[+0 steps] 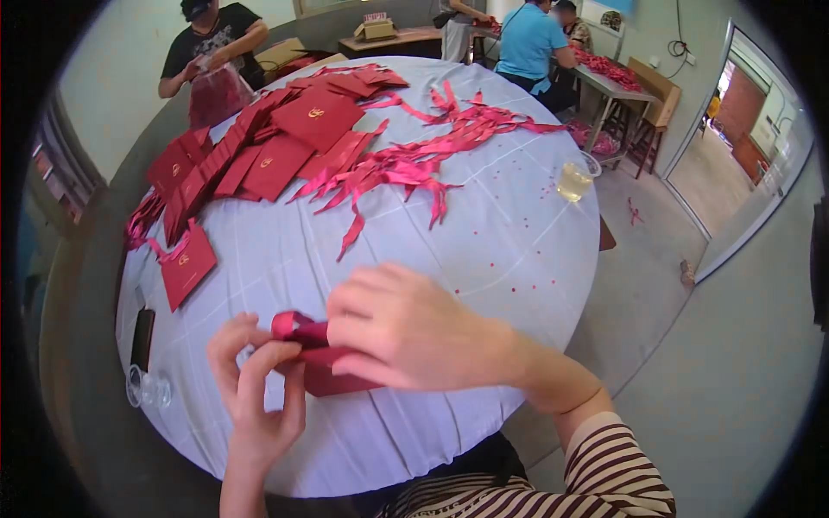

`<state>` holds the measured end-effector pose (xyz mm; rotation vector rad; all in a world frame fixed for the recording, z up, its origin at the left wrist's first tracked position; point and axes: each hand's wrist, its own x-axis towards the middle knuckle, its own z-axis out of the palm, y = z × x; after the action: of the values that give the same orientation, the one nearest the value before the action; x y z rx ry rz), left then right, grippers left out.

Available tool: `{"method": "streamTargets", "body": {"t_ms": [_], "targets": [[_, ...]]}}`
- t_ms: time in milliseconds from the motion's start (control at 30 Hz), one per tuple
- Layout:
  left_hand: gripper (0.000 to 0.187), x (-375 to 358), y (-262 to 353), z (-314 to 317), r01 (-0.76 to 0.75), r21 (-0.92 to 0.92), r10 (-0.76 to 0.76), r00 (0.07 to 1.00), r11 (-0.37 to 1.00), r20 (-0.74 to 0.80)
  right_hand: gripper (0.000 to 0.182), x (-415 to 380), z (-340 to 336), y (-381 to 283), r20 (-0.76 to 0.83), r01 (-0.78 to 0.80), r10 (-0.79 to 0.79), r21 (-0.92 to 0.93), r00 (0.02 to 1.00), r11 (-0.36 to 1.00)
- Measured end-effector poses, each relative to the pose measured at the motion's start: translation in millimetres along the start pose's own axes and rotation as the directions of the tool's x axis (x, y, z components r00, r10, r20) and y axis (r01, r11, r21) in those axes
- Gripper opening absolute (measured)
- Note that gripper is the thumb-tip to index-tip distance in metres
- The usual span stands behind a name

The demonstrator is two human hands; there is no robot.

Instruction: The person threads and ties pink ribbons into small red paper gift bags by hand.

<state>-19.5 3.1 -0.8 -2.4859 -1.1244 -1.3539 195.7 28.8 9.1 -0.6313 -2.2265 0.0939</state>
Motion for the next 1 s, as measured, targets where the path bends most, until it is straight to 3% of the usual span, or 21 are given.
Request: {"method": "streamTargets", "body": {"t_ms": [67,133,233,267,333,367,467,633,700,833,900,1000], "targets": [[0.034,4.5,2.9,-16.1,0.004,0.023,-0.008,0.978,1.0,0.211,0.019,-3.5,0.1,-4.3,0.051,0.008,-0.007,-0.013,0.999,1.0],[0.032,9.9,5.6,-24.5,-0.008,0.07,-0.008,0.974,0.998,0.227,0.018,-4.1,-3.5,-10.9,0.149,-0.029,0.026,0.017,0.989,0.999],[0.024,17.5,4.6,-34.4,-0.045,-0.034,0.052,0.958,0.998,0.281,0.018,-5.0,-3.1,-13.9,0.166,-0.012,-0.001,0.079,0.986,0.997],[0.024,19.4,4.2,-36.9,-0.047,-0.033,0.054,0.959,0.998,0.277,0.018,-4.8,-3.7,-13.7,0.166,-0.009,-0.004,0.076,0.986,0.997],[0.027,21.2,3.1,-40.6,-0.273,0.011,0.256,0.913,0.962,0.317,0.017,-4.2,-3.9,-13.2,0.192,-0.013,-0.011,0.124,0.981,0.992],[0.031,18.4,2.4,-38.8,-0.395,0.063,0.367,0.893,0.917,0.26,0.017,-3.6,-4.8,-12.3,0.189,-0.012,-0.012,0.121,0.982,0.993],[0.033,1.7,3.3,-31.4,-0.408,0.18,0.38,0.909,0.895,0.172,0.016,-1.6,-8.3,-7.8,0.211,-0.049,0.02,0.133,0.977,0.99],[0.034,10.0,9.3,-36.2,-0.321,0.165,0.273,0.926,0.933,0.26,0.017,2.0,-9.8,-9.3,0.24,-0.104,0.078,0.096,0.968,0.99],[0.027,11.4,13.8,-39.2,-0.134,0.078,0.104,0.946,0.988,0.307,0.017,3.1,-9.2,-9.4,0.263,-0.099,0.069,0.1,0.962,0.99],[0.025,21.8,7.2,-44.8,-0.173,-0.001,0.16,0.905,0.985,0.394,0.016,2.8,-8.8,-10.1,0.301,-0.057,0.003,0.171,0.954,0.984],[0.022,19.2,3.8,-42.9,-0.054,-0.048,0.07,0.888,0.997,0.455,0.016,3.6,-10.2,-11.1,0.31,-0.062,0.002,0.184,0.951,0.981],[0.02,21.0,-2.2,-44.4,-0.018,-0.104,0.068,0.859,0.994,0.508,0.015,6.6,-16.0,-13.6,0.383,-0.088,0.016,0.173,0.924,0.981]]}}
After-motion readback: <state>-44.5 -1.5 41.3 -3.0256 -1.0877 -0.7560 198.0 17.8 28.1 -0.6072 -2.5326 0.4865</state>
